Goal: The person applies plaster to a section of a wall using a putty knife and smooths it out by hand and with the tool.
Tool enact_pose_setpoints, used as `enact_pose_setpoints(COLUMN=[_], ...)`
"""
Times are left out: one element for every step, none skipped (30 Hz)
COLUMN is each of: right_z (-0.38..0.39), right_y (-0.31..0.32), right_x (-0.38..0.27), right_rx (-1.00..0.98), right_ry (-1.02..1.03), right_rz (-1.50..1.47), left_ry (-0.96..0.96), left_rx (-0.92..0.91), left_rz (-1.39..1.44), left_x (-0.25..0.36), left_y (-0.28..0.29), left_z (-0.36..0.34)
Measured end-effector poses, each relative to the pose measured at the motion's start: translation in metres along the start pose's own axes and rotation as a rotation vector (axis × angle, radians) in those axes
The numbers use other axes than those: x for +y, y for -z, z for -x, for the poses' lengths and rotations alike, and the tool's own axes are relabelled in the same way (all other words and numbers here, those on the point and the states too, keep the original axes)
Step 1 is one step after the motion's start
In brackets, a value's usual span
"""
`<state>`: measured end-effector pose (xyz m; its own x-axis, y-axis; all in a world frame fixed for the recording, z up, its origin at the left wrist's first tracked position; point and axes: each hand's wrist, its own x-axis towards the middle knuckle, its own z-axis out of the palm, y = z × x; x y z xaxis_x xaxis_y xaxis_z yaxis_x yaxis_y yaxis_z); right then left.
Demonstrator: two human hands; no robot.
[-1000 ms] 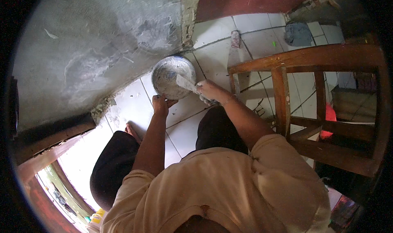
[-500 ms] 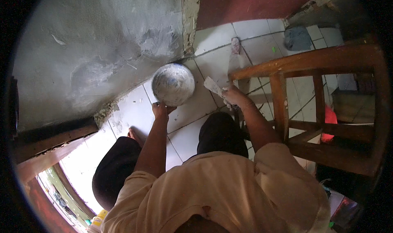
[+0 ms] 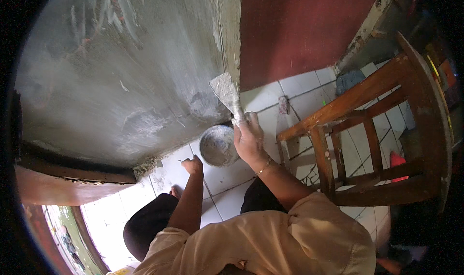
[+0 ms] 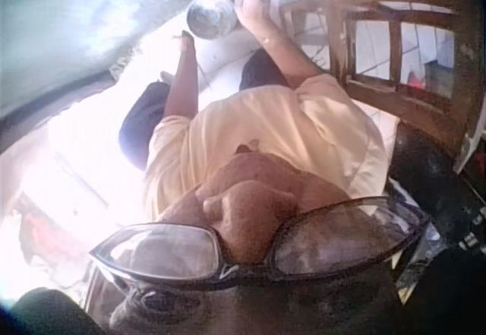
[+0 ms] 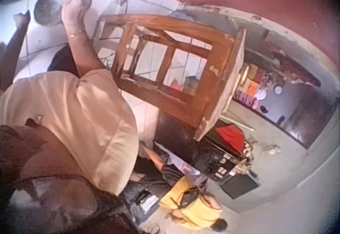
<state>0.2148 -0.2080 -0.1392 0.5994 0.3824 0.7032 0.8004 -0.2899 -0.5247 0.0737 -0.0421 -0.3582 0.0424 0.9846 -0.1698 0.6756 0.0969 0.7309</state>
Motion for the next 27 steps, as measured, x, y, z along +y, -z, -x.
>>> enact_pose_setpoints(right_z=[-0.004, -0.011, -0.018, -0.025, -0.024, -0.024, -0.022, -0.02, -0.02, -0.023, -0.033, -0.046, -0.059, -0.081, -0.106, -0.119, -0.122, -0.112, -0.096, -0.084, -0.077, -0.069, -0.06, -0.063, -0.084, -0.111, -0.136], right_y=[-0.01, -0.017, -0.023, -0.028, -0.038, -0.044, -0.048, -0.053, -0.055, -0.058, -0.06, -0.058, -0.055, -0.05, -0.045, -0.037, -0.029, -0.026, -0.025, -0.026, -0.028, -0.03, -0.029, -0.028, -0.025, -0.022, -0.017], right_x=[0.005, 0.004, 0.002, 0.0, 0.008, 0.014, 0.02, 0.025, 0.026, 0.03, 0.028, 0.022, 0.016, 0.004, -0.006, -0.015, -0.021, -0.019, -0.018, -0.014, -0.007, -0.001, 0.001, -0.003, -0.01, -0.021, -0.032], right_rx=[0.006, 0.001, -0.004, -0.01, -0.024, -0.019, -0.014, -0.012, 0.002, 0.044, 0.086, 0.126, 0.057, 0.102, 0.146, 0.188, 0.106, 0.081, 0.061, 0.042, 0.04, 0.034, 0.019, 0.047, 0.089, 0.14, 0.212], right_ry=[0.009, 0.01, 0.013, 0.016, 0.003, -0.018, -0.039, -0.06, -0.037, 0.018, 0.074, 0.129, 0.045, 0.067, 0.086, 0.108, 0.051, 0.033, 0.019, 0.01, 0.017, 0.022, 0.025, 0.049, 0.072, 0.101, 0.138], right_rz=[-0.01, -0.017, -0.023, -0.031, 0.011, 0.024, 0.036, 0.045, 0.053, 0.035, 0.011, -0.008, 0.008, 0.009, 0.013, 0.015, 0.049, 0.045, 0.035, 0.024, 0.023, 0.022, 0.024, 0.021, 0.018, 0.007, 0.0], left_ry=[0.006, 0.015, 0.04, 0.064, 0.085, 0.104, 0.127, 0.114, 0.101, 0.089, 0.055, 0.016, -0.003, -0.023, -0.041, -0.103, -0.124, -0.151, -0.197, -0.245, -0.349, -0.45, -0.503, -0.556, -0.59, -0.642, -0.687], left_rx=[-0.029, -0.055, -0.073, -0.093, -0.116, -0.148, -0.198, -0.199, -0.202, -0.207, -0.197, -0.171, -0.156, -0.137, -0.118, -0.122, -0.109, -0.102, -0.087, -0.07, -0.057, -0.042, 0.0, 0.039, 0.045, 0.067, 0.084], left_rz=[0.04, 0.077, 0.224, 0.372, 0.516, 0.659, 0.685, 0.712, 0.738, 0.763, 0.753, 0.765, 0.806, 0.845, 0.871, 0.91, 0.929, 0.947, 0.956, 0.968, 0.951, 0.93, 0.889, 0.846, 0.81, 0.785, 0.761], left_x=[0.0, 0.001, 0.002, 0.003, 0.007, 0.018, 0.027, 0.037, 0.044, 0.052, 0.057, 0.064, 0.073, 0.083, 0.092, 0.099, 0.116, 0.138, 0.154, 0.169, 0.184, 0.199, 0.212, 0.222, 0.23, 0.235, 0.235], left_y=[0.007, 0.016, 0.022, 0.03, 0.039, 0.048, 0.06, 0.073, 0.084, 0.094, 0.106, 0.117, 0.128, 0.141, 0.153, 0.166, 0.181, 0.2, 0.219, 0.238, 0.256, 0.275, 0.292, 0.308, 0.322, 0.33, 0.336], left_z=[-0.005, -0.011, -0.014, -0.017, -0.018, -0.018, -0.018, -0.016, -0.013, -0.011, -0.01, -0.008, -0.008, -0.008, -0.008, -0.009, -0.003, 0.007, 0.013, 0.019, 0.024, 0.031, 0.04, 0.049, 0.057, 0.06, 0.062])
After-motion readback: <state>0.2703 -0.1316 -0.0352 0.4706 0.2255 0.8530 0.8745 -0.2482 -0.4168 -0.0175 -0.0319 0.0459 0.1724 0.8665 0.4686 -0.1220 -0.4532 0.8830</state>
